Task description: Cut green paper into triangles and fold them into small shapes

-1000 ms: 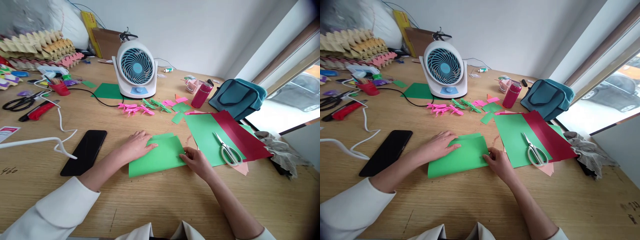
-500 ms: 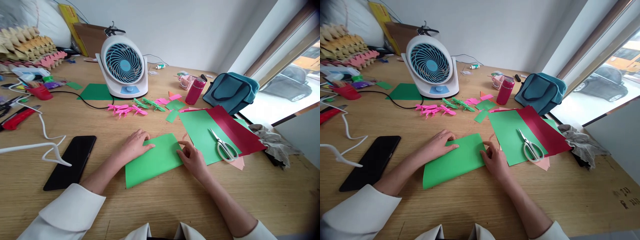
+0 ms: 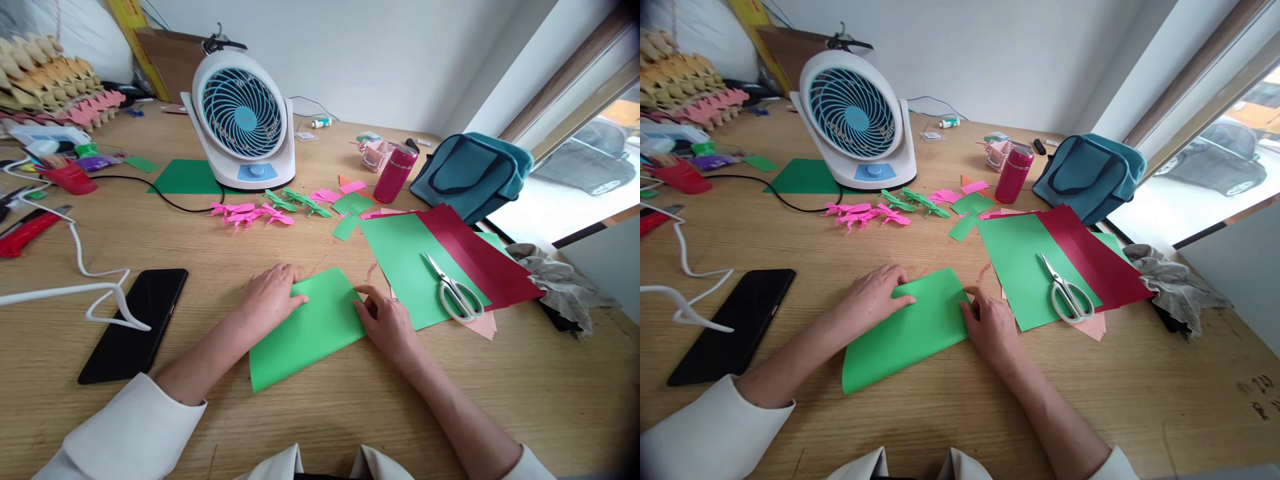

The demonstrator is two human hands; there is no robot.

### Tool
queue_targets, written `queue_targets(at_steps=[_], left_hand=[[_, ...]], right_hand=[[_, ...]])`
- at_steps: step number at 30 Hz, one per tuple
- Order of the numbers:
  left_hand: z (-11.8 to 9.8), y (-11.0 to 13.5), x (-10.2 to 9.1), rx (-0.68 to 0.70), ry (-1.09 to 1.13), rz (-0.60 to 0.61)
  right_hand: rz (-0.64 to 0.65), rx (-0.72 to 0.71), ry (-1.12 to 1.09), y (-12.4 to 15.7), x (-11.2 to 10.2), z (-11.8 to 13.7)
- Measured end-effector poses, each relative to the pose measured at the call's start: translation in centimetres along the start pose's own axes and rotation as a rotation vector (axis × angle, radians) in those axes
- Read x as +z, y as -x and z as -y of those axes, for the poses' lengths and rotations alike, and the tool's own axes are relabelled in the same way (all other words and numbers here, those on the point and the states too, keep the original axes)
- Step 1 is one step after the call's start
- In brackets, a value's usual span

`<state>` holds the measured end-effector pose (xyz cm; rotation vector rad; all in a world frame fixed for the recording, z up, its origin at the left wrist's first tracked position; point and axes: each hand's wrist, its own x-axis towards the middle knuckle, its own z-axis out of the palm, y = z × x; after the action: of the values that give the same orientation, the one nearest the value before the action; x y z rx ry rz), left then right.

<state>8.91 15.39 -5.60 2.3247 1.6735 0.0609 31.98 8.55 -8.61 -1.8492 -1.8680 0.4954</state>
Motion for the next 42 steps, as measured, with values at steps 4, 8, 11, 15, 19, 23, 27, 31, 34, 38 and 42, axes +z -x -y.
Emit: queue_targets(at_steps=[4, 8, 11, 15, 19, 23, 27, 31, 34, 38, 42], left_hand=[[-0.5, 0.2, -0.2, -0.004, -0.045, -0.026], [-0.7, 0.2, -0.3, -0.031, -0.012, 0.006], [-0.6, 0.2, -0.3, -0.070, 0.021, 0.041], [-0.3, 0.2, -0.1, -0.023, 0.080, 0.038], [-0.5, 0.5, 0.1, 0.031, 0.052, -0.002], [-0.9, 0.7, 0.3, 0.046, 0.043, -0.011], [-1.7, 1.1, 0.1, 0.012, -0.024, -0.004], [-2.8, 1.6, -0.1, -0.044, -0.146, 0.028], [-3.4, 1.8, 0.1, -0.041, -0.163, 0.011], [-3.4, 1.9, 0.5, -0.021, -0.146, -0.016], [-3.0, 1.7, 1.0, -0.011, -0.120, -0.038]], right_hand=[[-0.012, -0.003, 0.014, 0.0, 0.1, 0.0], [-0.020, -0.017, -0.003, 0.0, 0.1, -0.2], [-0.023, -0.021, -0.018, 0.0, 0.1, -0.3], [-0.024, -0.034, -0.028, 0.1, 0.1, -0.3], [-0.025, -0.038, -0.039, 0.1, 0.1, -0.4], [-0.032, -0.051, -0.030, 0.2, 0.2, -0.5], [-0.041, -0.051, -0.029, 0.2, 0.2, -0.5], [-0.044, -0.059, -0.030, 0.3, 0.2, -0.5], [-0.045, -0.064, -0.031, 0.3, 0.2, -0.5], [-0.041, -0.069, -0.033, 0.4, 0.2, -0.5], [-0.033, -0.065, -0.037, 0.5, 0.2, -0.4]])
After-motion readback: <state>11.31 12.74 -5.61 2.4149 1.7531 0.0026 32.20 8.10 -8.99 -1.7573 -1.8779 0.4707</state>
